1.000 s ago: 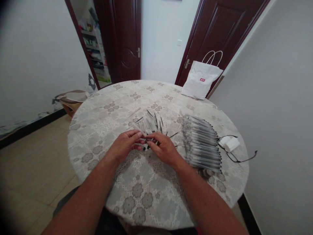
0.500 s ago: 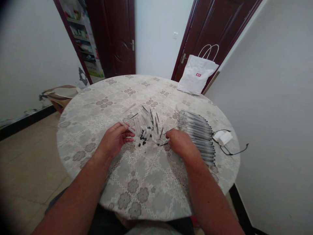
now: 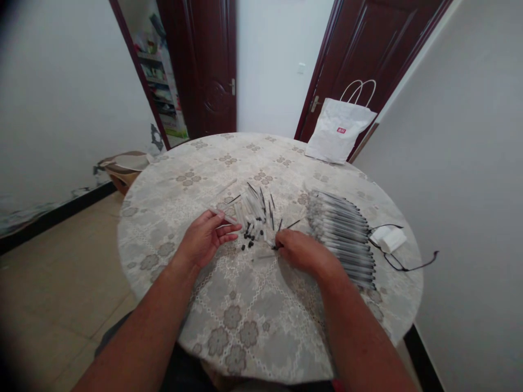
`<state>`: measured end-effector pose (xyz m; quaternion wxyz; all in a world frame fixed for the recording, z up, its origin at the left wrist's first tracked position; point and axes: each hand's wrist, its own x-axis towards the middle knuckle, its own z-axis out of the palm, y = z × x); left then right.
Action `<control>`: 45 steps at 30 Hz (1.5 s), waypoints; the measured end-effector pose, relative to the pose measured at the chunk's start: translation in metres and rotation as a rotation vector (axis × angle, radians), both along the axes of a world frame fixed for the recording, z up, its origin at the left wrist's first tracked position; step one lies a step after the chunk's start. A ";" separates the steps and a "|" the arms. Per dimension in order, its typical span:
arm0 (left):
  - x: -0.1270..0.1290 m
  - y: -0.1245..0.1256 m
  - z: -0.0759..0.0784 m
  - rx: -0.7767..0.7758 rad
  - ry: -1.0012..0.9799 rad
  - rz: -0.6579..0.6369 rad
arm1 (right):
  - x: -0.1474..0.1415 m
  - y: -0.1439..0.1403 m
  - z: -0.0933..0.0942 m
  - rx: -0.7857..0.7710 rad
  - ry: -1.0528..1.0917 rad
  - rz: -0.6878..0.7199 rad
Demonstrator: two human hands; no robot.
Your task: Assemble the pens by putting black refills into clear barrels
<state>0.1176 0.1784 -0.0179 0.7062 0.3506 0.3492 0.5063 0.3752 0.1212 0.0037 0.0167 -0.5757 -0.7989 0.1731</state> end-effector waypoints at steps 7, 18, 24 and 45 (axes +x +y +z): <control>0.002 -0.004 0.005 0.005 -0.027 -0.035 | -0.037 -0.003 0.006 0.122 0.834 -0.101; -0.002 -0.003 0.003 -0.056 -0.150 -0.053 | -0.069 0.003 -0.017 0.282 1.351 -0.348; -0.001 -0.004 0.002 -0.072 -0.192 -0.075 | -0.071 0.002 -0.017 0.321 1.374 -0.352; 0.012 -0.016 0.003 -0.052 -0.135 -0.176 | -0.076 -0.004 -0.032 0.279 1.122 -0.260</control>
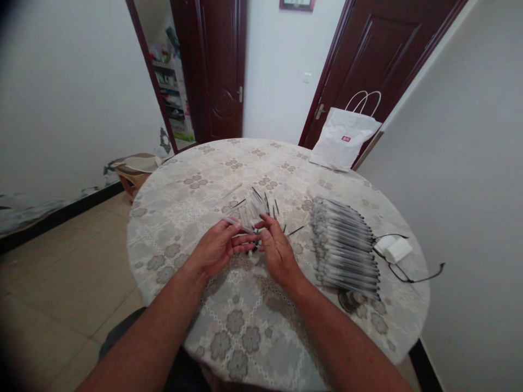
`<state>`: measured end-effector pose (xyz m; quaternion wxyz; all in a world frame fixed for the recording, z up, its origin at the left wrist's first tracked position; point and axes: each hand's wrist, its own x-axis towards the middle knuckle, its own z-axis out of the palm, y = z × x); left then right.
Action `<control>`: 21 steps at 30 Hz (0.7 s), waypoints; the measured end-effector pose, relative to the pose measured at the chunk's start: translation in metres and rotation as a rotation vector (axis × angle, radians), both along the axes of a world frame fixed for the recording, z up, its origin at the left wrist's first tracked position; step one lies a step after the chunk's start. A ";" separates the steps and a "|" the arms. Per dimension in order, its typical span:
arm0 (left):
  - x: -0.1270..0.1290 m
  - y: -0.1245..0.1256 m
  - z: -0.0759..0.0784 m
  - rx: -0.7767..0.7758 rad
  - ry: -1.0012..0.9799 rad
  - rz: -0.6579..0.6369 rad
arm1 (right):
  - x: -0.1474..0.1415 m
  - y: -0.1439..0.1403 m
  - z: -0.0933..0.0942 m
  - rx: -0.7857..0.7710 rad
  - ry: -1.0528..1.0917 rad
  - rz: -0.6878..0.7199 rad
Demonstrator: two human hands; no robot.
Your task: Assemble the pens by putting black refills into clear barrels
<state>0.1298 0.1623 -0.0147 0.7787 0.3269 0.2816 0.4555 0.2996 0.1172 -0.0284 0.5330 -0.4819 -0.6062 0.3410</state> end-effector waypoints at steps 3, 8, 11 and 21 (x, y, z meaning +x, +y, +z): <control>0.004 -0.005 0.001 0.005 0.011 -0.109 | -0.003 -0.003 0.002 -0.017 -0.069 0.136; -0.004 0.002 0.003 -0.065 -0.071 -0.011 | 0.016 0.011 0.005 -0.023 0.021 -0.058; -0.011 0.011 0.005 -0.156 -0.160 0.106 | 0.042 0.023 0.006 -0.011 -0.267 -0.328; -0.008 0.013 0.005 -0.165 -0.160 0.198 | 0.071 0.026 0.005 -0.099 -0.971 -0.135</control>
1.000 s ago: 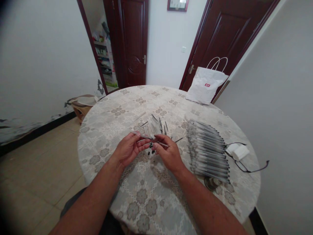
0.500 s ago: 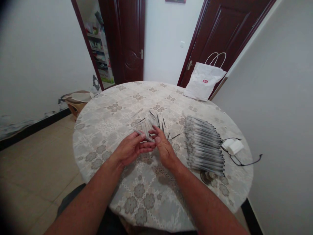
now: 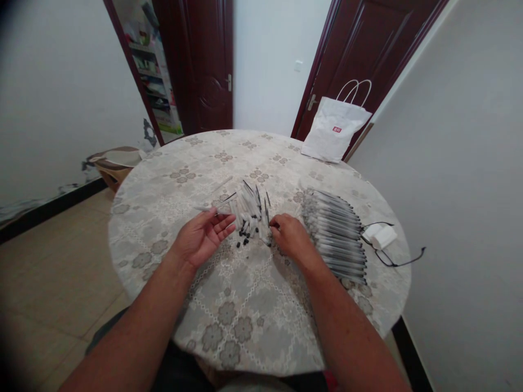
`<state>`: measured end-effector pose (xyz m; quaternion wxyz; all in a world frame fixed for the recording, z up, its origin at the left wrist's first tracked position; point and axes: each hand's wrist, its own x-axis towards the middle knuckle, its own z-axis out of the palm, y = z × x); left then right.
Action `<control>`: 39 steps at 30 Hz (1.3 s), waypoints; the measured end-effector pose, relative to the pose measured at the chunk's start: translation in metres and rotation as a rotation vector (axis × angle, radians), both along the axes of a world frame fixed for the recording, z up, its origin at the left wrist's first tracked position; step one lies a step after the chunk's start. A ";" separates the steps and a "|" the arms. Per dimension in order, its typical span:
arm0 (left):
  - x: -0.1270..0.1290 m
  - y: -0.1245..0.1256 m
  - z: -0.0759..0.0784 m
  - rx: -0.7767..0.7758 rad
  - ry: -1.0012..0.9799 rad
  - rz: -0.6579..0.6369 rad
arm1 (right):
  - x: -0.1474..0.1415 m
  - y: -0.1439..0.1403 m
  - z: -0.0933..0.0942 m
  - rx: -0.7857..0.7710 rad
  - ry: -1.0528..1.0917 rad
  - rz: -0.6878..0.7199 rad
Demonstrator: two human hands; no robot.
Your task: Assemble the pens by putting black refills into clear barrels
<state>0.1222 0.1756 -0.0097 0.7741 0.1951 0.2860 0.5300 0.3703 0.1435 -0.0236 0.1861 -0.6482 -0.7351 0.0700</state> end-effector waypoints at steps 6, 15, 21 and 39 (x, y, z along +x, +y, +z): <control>-0.002 0.002 -0.003 0.029 0.030 0.027 | -0.001 -0.005 0.001 -0.083 -0.103 0.013; -0.001 0.001 -0.002 0.071 0.054 0.043 | -0.003 -0.008 0.001 -0.129 -0.150 0.007; -0.001 0.000 -0.002 0.087 0.068 0.047 | -0.029 -0.013 0.006 -0.095 -0.097 0.113; 0.000 -0.002 -0.004 0.120 0.140 0.027 | -0.065 -0.013 -0.009 -0.122 -0.167 0.133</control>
